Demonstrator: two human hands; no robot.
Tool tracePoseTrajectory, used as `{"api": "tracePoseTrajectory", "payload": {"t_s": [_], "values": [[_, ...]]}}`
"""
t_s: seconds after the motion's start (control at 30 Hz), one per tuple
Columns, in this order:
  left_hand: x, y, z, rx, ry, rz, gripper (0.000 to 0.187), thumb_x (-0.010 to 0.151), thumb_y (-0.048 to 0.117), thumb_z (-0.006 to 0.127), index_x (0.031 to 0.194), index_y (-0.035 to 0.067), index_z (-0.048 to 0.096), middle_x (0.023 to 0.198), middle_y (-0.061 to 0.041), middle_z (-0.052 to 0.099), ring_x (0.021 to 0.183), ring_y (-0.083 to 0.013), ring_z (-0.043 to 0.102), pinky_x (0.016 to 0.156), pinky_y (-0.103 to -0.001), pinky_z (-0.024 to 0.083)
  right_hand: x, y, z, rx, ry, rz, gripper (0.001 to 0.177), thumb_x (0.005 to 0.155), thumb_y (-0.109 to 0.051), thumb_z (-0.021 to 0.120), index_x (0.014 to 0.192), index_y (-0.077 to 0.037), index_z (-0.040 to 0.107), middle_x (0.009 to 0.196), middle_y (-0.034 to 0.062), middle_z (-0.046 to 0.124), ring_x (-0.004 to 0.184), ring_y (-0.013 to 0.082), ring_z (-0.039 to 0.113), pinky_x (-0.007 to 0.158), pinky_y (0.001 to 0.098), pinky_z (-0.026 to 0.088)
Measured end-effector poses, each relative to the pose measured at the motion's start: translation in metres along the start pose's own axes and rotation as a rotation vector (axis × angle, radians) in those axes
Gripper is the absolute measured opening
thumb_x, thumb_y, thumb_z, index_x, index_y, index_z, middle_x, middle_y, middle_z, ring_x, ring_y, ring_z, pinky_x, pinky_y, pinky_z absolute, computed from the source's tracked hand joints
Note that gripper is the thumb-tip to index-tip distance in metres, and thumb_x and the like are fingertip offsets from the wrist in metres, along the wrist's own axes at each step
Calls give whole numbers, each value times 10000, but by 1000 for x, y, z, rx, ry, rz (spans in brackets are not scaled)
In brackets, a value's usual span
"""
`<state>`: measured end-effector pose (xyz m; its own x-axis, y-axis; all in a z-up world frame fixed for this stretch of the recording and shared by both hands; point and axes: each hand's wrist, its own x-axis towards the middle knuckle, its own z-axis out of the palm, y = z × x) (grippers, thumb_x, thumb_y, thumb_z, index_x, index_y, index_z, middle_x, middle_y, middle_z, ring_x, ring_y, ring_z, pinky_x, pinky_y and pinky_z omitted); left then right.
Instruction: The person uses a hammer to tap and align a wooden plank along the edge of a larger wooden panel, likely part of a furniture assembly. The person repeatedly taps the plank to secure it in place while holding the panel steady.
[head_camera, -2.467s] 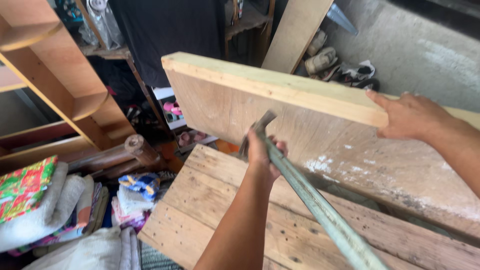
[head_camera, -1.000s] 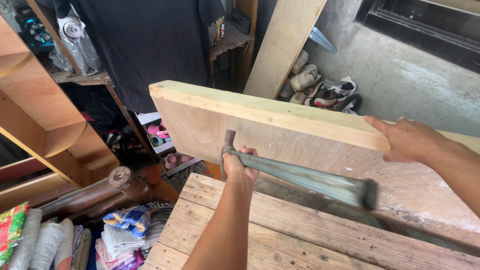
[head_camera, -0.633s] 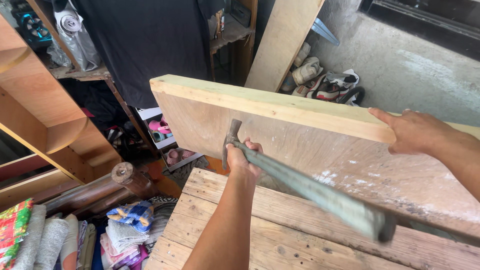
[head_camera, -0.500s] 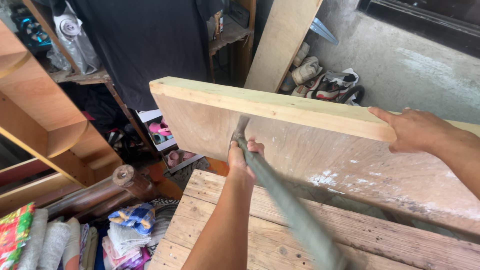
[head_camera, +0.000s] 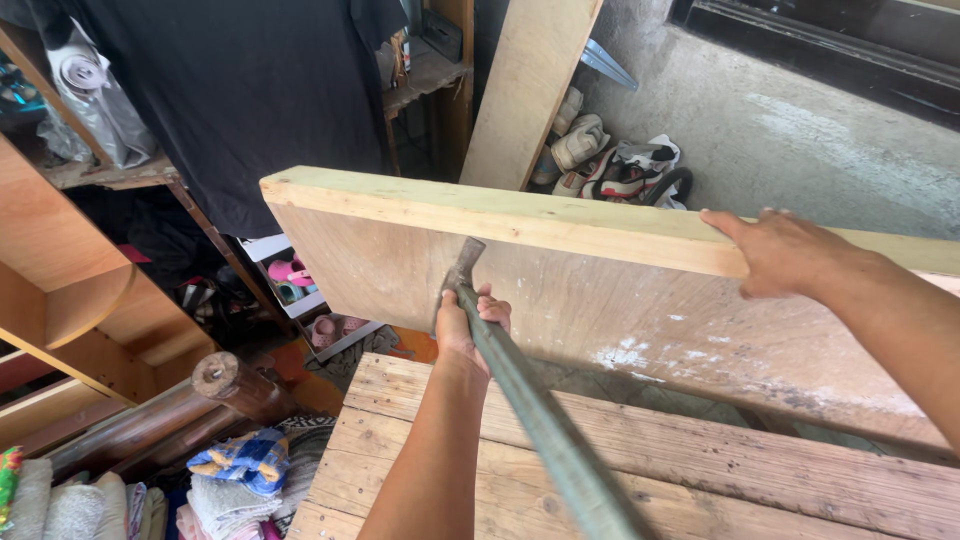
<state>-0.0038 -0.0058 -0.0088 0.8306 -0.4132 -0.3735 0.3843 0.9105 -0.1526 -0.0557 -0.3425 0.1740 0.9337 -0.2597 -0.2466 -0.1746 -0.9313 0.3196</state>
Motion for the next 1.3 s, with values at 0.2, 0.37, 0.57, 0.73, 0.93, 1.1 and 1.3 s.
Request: {"api": "tracePoseTrajectory", "payload": {"t_s": [0.2,0.37,0.57,0.73,0.93,1.1,1.3], "values": [[-14,2,10,-48,55,45,478,1057,463,367,931,9,443,720,-86,477,531,-139,466,404,-219,448,13,-4,15,50,193,-120,1094,700,-269,918,1587,-173,284,1623,215,317,1455,351,412,1179,420,414],[-25,4,16,-38,165,235,306,1066,329,378,1014,40,464,818,-99,515,565,-177,519,465,-251,516,12,-7,14,-24,170,-128,1090,742,-219,862,1622,-241,220,1629,175,341,1425,334,472,1177,411,441],[-39,13,29,-36,474,386,443,1079,442,417,1223,24,454,906,-141,552,648,-212,582,609,-343,620,0,-19,-1,-51,109,-104,1101,771,-169,834,1629,-344,168,1627,132,341,1430,285,475,1180,385,447],[-23,17,27,1,492,424,424,1072,430,374,1242,43,406,923,-137,604,661,-219,611,607,-365,600,0,-19,-3,-34,101,-108,1108,757,-159,847,1632,-338,191,1593,124,416,1408,274,517,1179,388,462],[5,45,9,80,210,194,405,1065,409,532,1146,18,470,851,-91,580,560,-127,512,463,-251,499,3,-18,-5,-35,105,-111,1124,736,-185,870,1626,-340,200,1537,139,461,1350,293,560,1133,394,498],[10,66,-11,-18,108,88,437,1033,437,528,1091,8,473,794,-82,559,530,-130,504,431,-240,487,7,-17,-1,-7,145,-146,1097,727,-139,840,1613,-322,218,1451,111,549,1313,281,594,1113,400,519],[20,71,-15,-137,211,151,407,1068,397,496,1091,-8,459,810,-95,565,555,-126,499,450,-232,477,14,-12,5,-14,199,-169,1120,704,-152,869,1599,-310,215,1535,186,425,1350,337,521,1122,405,473]]}}
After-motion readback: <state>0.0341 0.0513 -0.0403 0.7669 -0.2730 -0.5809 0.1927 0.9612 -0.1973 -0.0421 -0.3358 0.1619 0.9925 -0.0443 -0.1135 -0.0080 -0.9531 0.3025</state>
